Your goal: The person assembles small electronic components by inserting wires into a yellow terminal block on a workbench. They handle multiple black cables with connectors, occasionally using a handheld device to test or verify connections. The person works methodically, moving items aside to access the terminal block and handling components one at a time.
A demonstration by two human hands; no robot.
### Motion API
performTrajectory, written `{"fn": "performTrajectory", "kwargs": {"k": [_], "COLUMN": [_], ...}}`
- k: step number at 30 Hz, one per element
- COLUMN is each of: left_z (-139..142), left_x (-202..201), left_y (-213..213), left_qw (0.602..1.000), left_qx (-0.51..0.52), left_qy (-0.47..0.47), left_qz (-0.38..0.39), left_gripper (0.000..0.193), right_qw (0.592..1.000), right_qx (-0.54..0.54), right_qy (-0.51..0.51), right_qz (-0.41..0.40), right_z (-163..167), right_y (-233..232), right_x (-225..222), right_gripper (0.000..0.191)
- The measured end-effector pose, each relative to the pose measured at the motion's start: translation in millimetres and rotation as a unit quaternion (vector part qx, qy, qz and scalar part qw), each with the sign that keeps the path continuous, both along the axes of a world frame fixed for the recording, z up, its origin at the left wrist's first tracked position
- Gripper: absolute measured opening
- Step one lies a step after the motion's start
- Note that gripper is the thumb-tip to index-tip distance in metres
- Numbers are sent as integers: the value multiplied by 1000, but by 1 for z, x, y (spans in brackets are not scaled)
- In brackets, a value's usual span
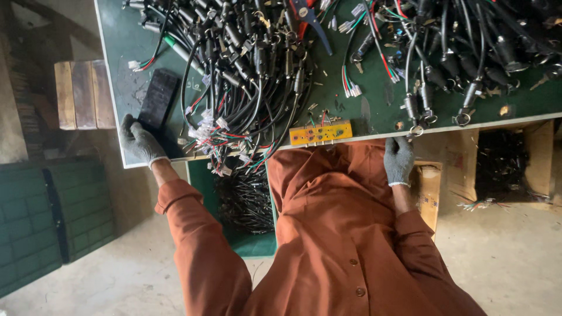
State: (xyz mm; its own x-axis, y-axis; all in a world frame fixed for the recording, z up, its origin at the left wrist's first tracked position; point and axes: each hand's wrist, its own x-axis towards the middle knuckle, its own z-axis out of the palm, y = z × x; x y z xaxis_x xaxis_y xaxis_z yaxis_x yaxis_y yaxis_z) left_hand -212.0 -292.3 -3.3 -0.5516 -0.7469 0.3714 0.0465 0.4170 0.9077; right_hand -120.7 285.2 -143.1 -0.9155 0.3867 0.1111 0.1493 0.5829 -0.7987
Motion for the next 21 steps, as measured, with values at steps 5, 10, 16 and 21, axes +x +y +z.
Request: {"fn": "performTrajectory", "kwargs": {"k": [5,10,16,21], "left_z": [1,6,26,37], "left_x": [-1,0,-15,-40], "left_y": [4,14,27,36], "left_qw": [1000,953,866,799], "left_qx": [16,-240,-468,-558], "left_qy": [-1,-154,-175,-214], "left_qz": [-9,105,4,-69], "left_gripper": [29,29,33,38], "right_qw": [1000,998,1000,1000], "right_qx": [-15,-44,28,7], "right_qy": [-21,-40,4,-17], "right_qz": [-9,-14,7,5], "right_z": [4,9,7,8], "right_y": [3,1,0,3], "right_x": [0,1,-2,0], "right_gripper": [20,22,23,21]}}
